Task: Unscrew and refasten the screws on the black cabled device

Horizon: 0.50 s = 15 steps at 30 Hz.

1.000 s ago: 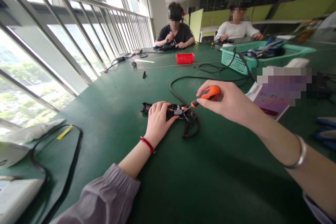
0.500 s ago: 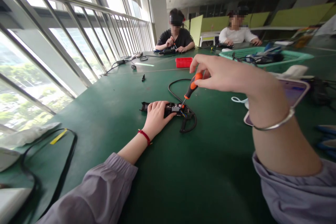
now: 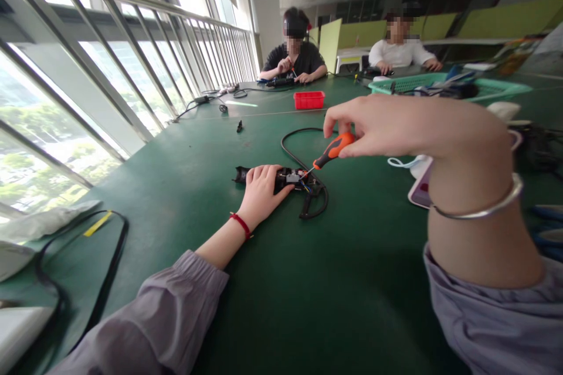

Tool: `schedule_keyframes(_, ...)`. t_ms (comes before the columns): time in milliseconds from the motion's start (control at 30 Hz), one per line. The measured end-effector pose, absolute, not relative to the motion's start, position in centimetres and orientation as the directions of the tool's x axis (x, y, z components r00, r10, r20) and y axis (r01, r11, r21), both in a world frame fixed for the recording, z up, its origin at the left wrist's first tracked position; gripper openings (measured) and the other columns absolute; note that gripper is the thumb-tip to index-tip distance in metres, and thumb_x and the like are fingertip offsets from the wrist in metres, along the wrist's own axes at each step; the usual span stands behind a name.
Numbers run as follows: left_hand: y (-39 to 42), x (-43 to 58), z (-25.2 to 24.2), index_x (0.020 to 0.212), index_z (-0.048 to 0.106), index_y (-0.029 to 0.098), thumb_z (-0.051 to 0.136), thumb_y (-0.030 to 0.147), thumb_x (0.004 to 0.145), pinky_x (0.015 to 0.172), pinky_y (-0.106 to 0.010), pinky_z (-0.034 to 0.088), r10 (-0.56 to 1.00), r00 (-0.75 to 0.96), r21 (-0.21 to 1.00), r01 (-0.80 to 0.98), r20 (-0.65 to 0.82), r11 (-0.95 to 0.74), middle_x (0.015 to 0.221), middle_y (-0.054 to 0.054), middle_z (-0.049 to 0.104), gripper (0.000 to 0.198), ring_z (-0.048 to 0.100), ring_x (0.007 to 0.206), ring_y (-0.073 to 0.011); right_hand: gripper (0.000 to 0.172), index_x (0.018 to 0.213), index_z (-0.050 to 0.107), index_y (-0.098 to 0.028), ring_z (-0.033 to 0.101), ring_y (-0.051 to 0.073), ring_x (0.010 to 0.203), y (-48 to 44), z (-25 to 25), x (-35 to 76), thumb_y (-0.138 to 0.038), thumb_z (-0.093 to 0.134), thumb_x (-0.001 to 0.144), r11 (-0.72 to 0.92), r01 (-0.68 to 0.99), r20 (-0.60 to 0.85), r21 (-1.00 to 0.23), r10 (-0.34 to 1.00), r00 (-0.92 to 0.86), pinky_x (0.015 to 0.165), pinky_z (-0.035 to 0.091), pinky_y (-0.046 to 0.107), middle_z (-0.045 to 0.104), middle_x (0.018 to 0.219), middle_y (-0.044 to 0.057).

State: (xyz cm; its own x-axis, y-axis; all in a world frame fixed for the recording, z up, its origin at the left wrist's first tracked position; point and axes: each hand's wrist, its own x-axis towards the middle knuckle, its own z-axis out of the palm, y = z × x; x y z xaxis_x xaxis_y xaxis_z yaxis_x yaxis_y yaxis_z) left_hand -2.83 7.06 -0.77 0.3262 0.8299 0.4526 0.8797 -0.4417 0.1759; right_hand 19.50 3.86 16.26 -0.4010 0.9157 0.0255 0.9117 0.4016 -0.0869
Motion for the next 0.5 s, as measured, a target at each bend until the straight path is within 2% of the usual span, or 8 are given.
schedule_keyframes(100, 7.0, -2.8, -0.8, 0.112, 0.05, 0.018, 0.053, 0.046, 0.084, 0.1, -0.043, 0.03, 0.832, 0.328, 0.173, 0.881, 0.448, -0.44, 0.113, -0.009, 0.058, 0.039, 0.047, 0.111, -0.0265, 0.029, 0.102, 0.062, -0.021, 0.053, 0.014, 0.052, 3.2, 16.4, 19.2, -0.039, 0.054, 0.08, 0.362, 0.927, -0.04, -0.098, 0.929, -0.367, 0.053, 0.034, 0.029, 0.061, 0.064, 0.001)
schedule_keyframes(200, 7.1, -2.8, -0.8, 0.113, 0.05, 0.018, 0.052, 0.046, 0.085, 0.1, -0.043, 0.03, 0.829, 0.333, 0.162, 0.882, 0.449, -0.443, 0.113, -0.008, 0.058, 0.039, 0.046, 0.11, -0.0263, 0.036, 0.09, 0.063, -0.017, 0.051, 0.013, 0.048, 2.6, 16.3, 18.2, -0.043, 0.038, 0.088, 0.324, 0.941, -0.075, -0.099, 0.94, -0.332, 0.055, 0.034, 0.029, 0.056, 0.051, 0.001)
schedule_keyframes(267, 7.1, -2.8, -0.8, 0.113, 0.049, 0.018, 0.052, 0.046, 0.085, 0.1, -0.042, 0.03, 0.828, 0.334, 0.156, 0.884, 0.45, -0.441, 0.113, -0.008, 0.058, 0.039, 0.046, 0.11, -0.0263, 0.04, 0.086, 0.063, -0.016, 0.051, 0.013, 0.048, 2.3, 16.1, 17.5, -0.041, 0.033, 0.091, 0.322, 0.943, -0.017, -0.079, 0.946, -0.324, 0.056, 0.034, 0.029, 0.054, 0.048, 0.001)
schedule_keyframes(400, 7.1, -2.8, -0.9, 0.113, 0.049, 0.018, 0.052, 0.045, 0.085, 0.1, -0.042, 0.031, 0.824, 0.338, 0.148, 0.884, 0.455, -0.444, 0.112, -0.009, 0.058, 0.039, 0.046, 0.11, -0.0262, 0.027, 0.095, 0.061, -0.02, 0.054, 0.016, 0.057, 1.8, 15.8, 17.1, -0.039, 0.046, 0.085, 0.399, 0.915, 0.102, -0.063, 0.915, -0.392, 0.056, 0.032, 0.029, 0.06, 0.062, 0.002)
schedule_keyframes(500, 7.0, -2.7, -0.9, 0.113, 0.049, 0.017, 0.052, 0.045, 0.085, 0.1, -0.042, 0.03, 0.824, 0.34, 0.145, 0.884, 0.454, -0.445, 0.113, -0.009, 0.058, 0.039, 0.046, 0.11, -0.0264, 0.023, 0.099, 0.06, -0.021, 0.056, 0.017, 0.064, 1.8, 15.7, 17.6, -0.033, 0.051, 0.081, 0.387, 0.921, 0.109, -0.047, 0.919, -0.38, 0.057, 0.032, 0.029, 0.062, 0.073, 0.003)
